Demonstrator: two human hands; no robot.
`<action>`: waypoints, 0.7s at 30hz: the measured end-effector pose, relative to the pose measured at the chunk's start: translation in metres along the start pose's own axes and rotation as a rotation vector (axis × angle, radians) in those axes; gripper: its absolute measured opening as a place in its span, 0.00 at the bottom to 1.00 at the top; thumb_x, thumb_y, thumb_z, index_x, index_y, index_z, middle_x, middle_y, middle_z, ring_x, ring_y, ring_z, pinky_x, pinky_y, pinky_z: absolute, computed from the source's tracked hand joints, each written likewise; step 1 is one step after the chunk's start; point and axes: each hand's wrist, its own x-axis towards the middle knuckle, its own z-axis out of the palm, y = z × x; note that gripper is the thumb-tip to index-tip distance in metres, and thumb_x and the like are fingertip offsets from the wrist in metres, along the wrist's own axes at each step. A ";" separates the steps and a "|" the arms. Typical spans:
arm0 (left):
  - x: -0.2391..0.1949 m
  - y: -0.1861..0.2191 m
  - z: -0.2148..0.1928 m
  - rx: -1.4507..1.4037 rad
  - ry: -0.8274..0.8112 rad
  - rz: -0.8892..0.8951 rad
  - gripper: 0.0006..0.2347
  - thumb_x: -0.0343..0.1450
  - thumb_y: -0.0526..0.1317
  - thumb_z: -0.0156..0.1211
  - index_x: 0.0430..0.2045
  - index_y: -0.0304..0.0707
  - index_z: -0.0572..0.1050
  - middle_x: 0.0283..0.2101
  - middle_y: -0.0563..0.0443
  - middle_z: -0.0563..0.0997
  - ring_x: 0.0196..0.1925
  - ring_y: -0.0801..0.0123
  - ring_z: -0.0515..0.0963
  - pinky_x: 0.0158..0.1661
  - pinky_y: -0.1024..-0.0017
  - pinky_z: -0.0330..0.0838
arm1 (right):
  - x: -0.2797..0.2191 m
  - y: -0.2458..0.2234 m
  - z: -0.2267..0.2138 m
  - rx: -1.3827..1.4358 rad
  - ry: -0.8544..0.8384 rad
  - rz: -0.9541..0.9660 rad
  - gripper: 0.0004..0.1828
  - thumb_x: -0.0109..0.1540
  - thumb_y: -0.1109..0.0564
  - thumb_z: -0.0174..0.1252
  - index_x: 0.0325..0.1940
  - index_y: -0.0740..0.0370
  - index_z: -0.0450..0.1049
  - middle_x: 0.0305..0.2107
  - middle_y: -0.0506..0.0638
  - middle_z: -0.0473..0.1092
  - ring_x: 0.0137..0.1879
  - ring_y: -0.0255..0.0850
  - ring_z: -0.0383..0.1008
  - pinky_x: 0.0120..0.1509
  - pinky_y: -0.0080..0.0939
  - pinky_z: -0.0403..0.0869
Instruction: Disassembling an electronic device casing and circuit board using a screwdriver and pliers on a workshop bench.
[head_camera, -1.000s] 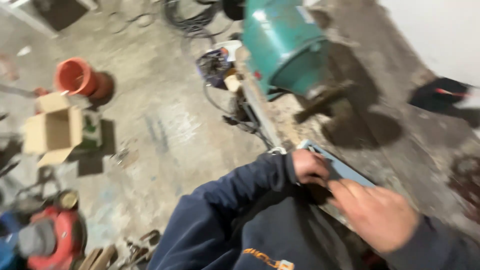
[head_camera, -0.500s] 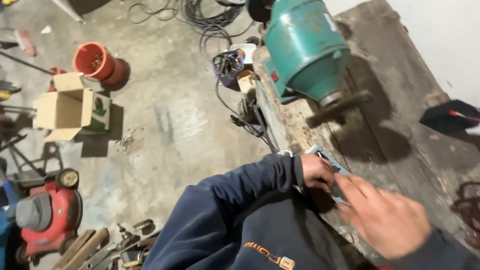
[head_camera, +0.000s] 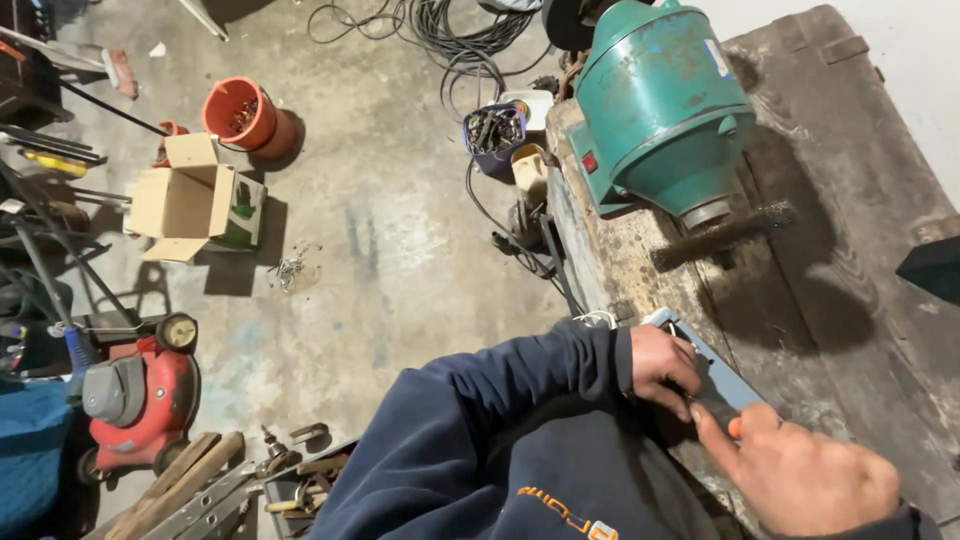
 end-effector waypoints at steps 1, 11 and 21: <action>-0.001 -0.002 0.001 0.000 0.000 0.000 0.09 0.68 0.48 0.67 0.34 0.47 0.80 0.35 0.53 0.82 0.45 0.60 0.81 0.41 0.64 0.76 | 0.003 0.002 -0.003 0.000 0.000 0.000 0.26 0.60 0.28 0.60 0.23 0.49 0.72 0.09 0.51 0.68 0.15 0.44 0.69 0.22 0.48 0.65; 0.004 -0.006 0.003 -0.027 0.036 0.050 0.08 0.72 0.49 0.63 0.34 0.48 0.81 0.33 0.55 0.82 0.44 0.60 0.82 0.39 0.65 0.75 | 0.015 0.024 -0.051 0.133 0.127 -0.418 0.27 0.52 0.40 0.58 0.52 0.51 0.79 0.35 0.42 0.79 0.30 0.33 0.78 0.33 0.34 0.73; -0.002 -0.004 0.004 -0.005 0.029 0.019 0.07 0.72 0.47 0.62 0.35 0.47 0.80 0.35 0.55 0.82 0.45 0.60 0.82 0.40 0.64 0.75 | 0.010 0.010 -0.009 -0.319 0.044 -0.263 0.31 0.61 0.21 0.53 0.17 0.42 0.64 0.09 0.38 0.64 0.17 0.31 0.68 0.24 0.36 0.65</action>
